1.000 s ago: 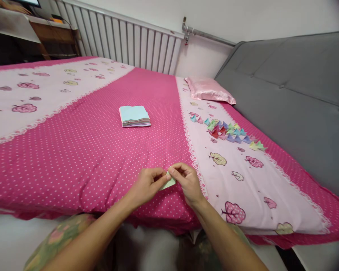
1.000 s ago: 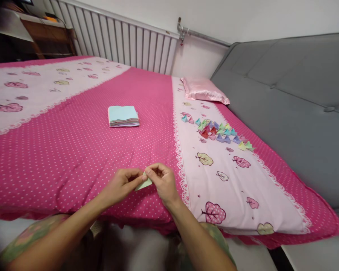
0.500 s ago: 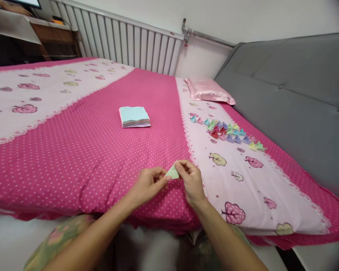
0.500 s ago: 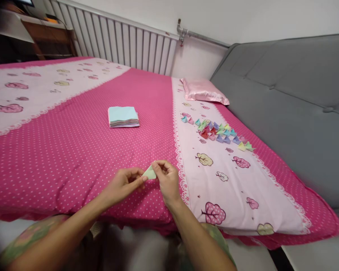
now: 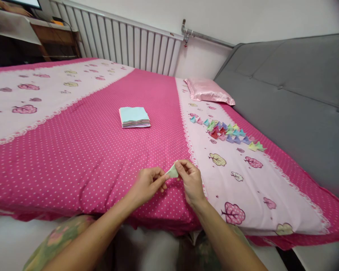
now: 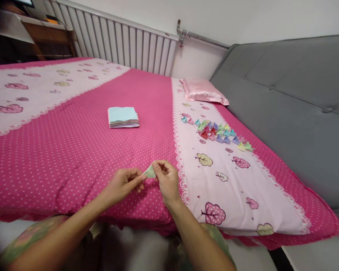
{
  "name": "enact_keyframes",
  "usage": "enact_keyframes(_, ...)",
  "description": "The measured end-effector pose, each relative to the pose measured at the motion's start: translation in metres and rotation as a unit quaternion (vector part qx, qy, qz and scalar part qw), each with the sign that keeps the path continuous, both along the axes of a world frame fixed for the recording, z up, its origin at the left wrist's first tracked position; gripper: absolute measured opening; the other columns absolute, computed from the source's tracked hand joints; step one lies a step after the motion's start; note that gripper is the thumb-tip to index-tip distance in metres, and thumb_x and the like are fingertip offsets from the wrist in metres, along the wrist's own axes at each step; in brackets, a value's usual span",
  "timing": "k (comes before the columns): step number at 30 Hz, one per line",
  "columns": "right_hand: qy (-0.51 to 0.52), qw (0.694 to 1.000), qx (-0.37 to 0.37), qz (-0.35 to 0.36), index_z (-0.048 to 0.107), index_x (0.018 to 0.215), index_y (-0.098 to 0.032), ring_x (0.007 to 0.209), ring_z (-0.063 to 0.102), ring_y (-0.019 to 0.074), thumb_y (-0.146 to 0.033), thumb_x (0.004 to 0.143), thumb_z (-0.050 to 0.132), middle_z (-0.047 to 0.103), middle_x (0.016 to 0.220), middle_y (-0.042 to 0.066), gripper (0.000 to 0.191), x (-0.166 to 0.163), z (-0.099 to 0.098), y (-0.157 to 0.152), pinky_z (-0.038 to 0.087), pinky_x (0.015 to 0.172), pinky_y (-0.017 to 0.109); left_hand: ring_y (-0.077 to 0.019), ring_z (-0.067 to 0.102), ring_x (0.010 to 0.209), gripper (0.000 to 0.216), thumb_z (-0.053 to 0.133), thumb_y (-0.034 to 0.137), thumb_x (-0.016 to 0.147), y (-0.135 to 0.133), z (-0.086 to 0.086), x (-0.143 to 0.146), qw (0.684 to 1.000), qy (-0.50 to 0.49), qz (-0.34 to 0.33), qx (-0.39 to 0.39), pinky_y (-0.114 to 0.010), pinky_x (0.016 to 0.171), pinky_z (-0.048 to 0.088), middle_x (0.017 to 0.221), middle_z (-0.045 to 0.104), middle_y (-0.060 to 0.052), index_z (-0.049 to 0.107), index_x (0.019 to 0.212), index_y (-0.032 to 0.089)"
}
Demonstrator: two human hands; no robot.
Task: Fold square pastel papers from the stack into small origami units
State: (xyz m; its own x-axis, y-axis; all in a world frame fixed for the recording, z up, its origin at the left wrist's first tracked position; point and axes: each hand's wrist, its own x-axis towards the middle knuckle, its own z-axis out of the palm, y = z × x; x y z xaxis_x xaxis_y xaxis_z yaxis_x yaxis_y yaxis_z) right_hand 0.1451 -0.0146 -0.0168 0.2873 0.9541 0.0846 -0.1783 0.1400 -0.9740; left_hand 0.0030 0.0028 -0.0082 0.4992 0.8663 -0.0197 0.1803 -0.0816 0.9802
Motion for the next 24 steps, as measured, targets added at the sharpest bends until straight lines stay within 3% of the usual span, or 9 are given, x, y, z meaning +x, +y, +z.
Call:
enact_keyframes(14, -0.033, 0.999, 0.007, 0.008, 0.063, 0.082, -0.019, 0.07, 0.055, 0.0118, -0.031, 0.074, 0.062, 0.061, 0.076, -0.001, 0.014, 0.0009, -0.0034, 0.0005, 0.042, 0.066, 0.024, -0.0112, 0.055, 0.049, 0.028, 0.049, 0.035, 0.08, 0.0007, -0.0004, -0.0005, 0.998, 0.034, 0.026, 0.037, -0.023, 0.05, 0.042, 0.054, 0.06, -0.001, 0.054, 0.063, 0.014)
enact_keyframes(24, -0.054, 0.998, -0.011, 0.031, 0.062, 0.089, -0.018, 0.08, 0.059, 0.0154, -0.033, 0.072, 0.063, 0.065, 0.087, 0.004, 0.023, -0.0002, -0.0075, 0.0013, 0.045, 0.076, 0.029, -0.0092, 0.045, 0.046, 0.032, 0.045, 0.037, 0.081, 0.0027, -0.0024, -0.0044, 0.977, 0.138, 0.084, 0.142, -0.021, 0.047, 0.031, 0.051, 0.052, 0.002, 0.052, 0.059, 0.015)
